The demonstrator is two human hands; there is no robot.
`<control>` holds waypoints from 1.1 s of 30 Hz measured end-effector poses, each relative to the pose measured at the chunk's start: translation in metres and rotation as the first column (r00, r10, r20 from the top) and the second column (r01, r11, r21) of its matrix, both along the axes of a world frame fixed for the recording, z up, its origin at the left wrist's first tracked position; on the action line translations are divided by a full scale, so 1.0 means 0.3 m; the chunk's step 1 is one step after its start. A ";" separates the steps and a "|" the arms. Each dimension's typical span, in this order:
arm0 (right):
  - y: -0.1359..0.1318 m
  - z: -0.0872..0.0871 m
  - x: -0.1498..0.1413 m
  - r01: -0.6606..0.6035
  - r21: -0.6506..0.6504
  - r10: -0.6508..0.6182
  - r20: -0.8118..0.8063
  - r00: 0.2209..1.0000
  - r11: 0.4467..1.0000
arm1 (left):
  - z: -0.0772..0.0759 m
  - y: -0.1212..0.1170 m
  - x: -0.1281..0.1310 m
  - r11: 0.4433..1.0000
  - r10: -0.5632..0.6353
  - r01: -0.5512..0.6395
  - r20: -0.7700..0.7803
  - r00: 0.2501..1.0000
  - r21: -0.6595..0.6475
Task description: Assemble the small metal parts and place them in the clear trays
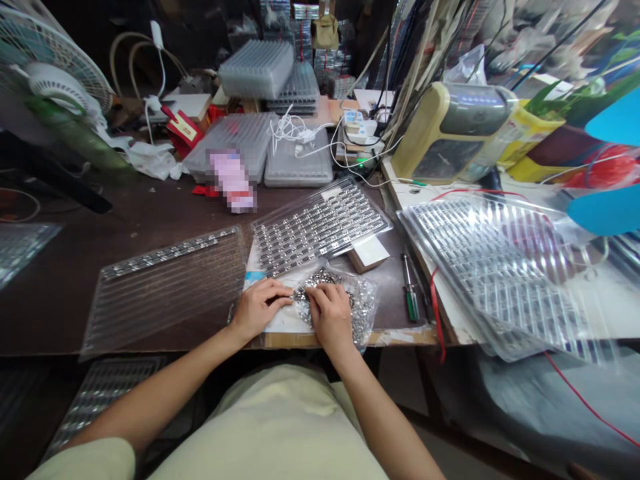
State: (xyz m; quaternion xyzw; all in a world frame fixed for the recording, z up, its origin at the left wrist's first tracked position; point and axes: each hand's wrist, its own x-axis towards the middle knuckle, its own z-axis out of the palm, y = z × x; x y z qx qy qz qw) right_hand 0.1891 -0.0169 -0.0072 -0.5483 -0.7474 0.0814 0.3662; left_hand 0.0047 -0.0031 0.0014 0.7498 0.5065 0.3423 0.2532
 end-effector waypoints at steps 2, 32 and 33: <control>0.000 0.010 0.002 -0.005 0.002 0.005 -0.030 1.000 1.000 | 0.002 -0.006 0.004 1.000 0.006 -0.005 0.032 0.999 -0.008; 0.005 0.038 -0.070 0.032 -0.004 -0.029 0.286 0.958 0.999 | 0.096 0.489 -0.237 0.943 0.333 -0.287 -0.401 0.854 0.172; -0.001 0.042 -0.049 0.064 0.002 -0.061 0.324 0.944 0.998 | 0.103 0.484 -0.242 0.941 0.337 -0.299 -0.371 0.865 0.157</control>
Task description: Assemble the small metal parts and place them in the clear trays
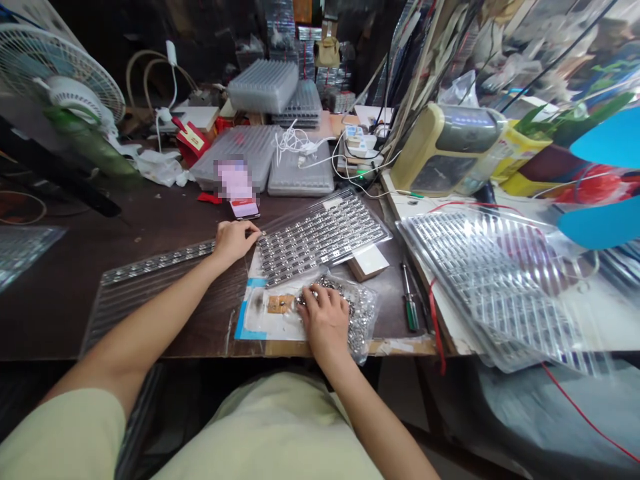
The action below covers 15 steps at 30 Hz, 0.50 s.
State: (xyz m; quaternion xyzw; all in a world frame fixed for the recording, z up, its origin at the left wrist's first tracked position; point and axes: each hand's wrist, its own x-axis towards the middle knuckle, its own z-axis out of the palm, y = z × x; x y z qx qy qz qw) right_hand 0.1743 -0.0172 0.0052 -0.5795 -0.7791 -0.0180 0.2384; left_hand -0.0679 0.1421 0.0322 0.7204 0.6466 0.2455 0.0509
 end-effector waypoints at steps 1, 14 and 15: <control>-0.005 0.002 0.019 0.022 -0.003 -0.022 0.034 0.999 1.000 | 0.007 -0.013 -0.008 1.000 0.000 0.000 0.062 0.998 -0.001; 0.022 -0.019 0.039 -0.018 -0.011 0.015 -0.207 0.978 1.000 | -0.062 -0.487 0.115 0.959 -0.113 0.226 0.499 0.859 -0.173; 0.023 -0.021 0.039 -0.033 -0.011 0.029 -0.244 0.969 0.999 | -0.073 -0.492 0.127 0.966 -0.112 0.210 0.492 0.863 -0.148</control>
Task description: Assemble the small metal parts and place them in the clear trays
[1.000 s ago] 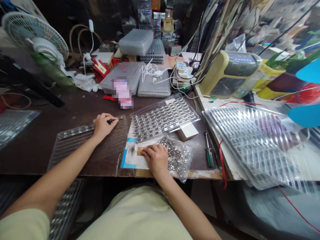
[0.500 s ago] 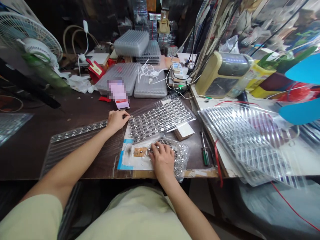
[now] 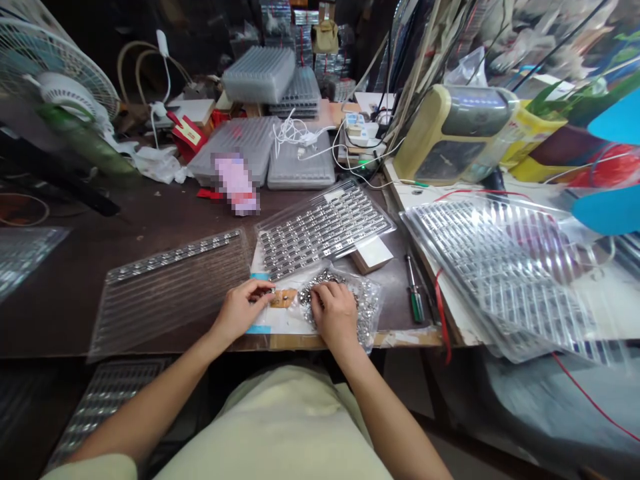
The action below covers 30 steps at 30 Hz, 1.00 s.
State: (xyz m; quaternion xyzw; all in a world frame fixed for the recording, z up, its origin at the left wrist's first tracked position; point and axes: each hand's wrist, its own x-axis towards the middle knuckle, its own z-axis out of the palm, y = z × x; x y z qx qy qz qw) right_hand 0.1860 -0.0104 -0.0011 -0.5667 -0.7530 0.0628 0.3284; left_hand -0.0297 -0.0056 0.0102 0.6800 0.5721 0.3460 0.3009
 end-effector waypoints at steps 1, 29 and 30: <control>0.001 -0.002 0.000 -0.014 0.001 0.014 -0.036 0.999 1.000 | -0.009 -0.002 0.010 1.000 -0.001 0.001 0.001 1.000 0.026; 0.006 0.023 -0.088 -0.085 -0.025 0.084 -0.040 0.996 0.996 | -0.037 0.009 0.034 0.987 0.047 -0.060 0.092 0.995 0.148; 0.008 0.020 -0.107 -0.098 -0.029 0.098 -0.024 0.995 0.995 | -0.036 0.010 0.032 0.986 0.055 -0.070 0.102 0.993 0.150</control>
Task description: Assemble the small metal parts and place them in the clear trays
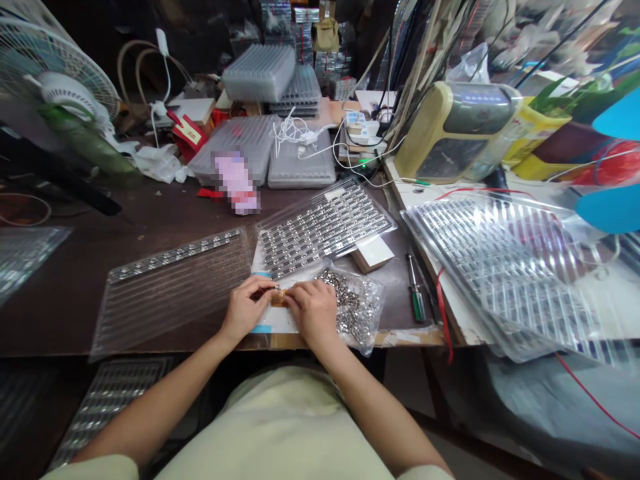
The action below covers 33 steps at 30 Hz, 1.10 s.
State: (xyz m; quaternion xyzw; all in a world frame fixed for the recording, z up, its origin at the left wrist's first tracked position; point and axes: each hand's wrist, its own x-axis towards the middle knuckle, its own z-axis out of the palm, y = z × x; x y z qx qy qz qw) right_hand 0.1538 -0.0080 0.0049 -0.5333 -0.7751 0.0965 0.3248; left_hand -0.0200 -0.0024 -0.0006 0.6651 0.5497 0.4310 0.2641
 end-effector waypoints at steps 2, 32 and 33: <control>0.002 -0.009 -0.032 -0.011 0.003 0.011 0.032 0.999 1.000 | 0.001 0.001 -0.002 1.000 0.000 0.000 0.011 1.000 -0.005; -0.005 -0.041 0.125 0.114 0.076 -0.110 -0.057 0.992 0.991 | 0.014 0.004 0.071 0.983 -0.173 0.181 -0.199 0.965 0.021; -0.006 -0.041 0.124 0.115 0.070 -0.111 -0.059 0.992 0.991 | 0.013 0.006 0.071 0.983 -0.174 0.181 -0.200 0.964 0.018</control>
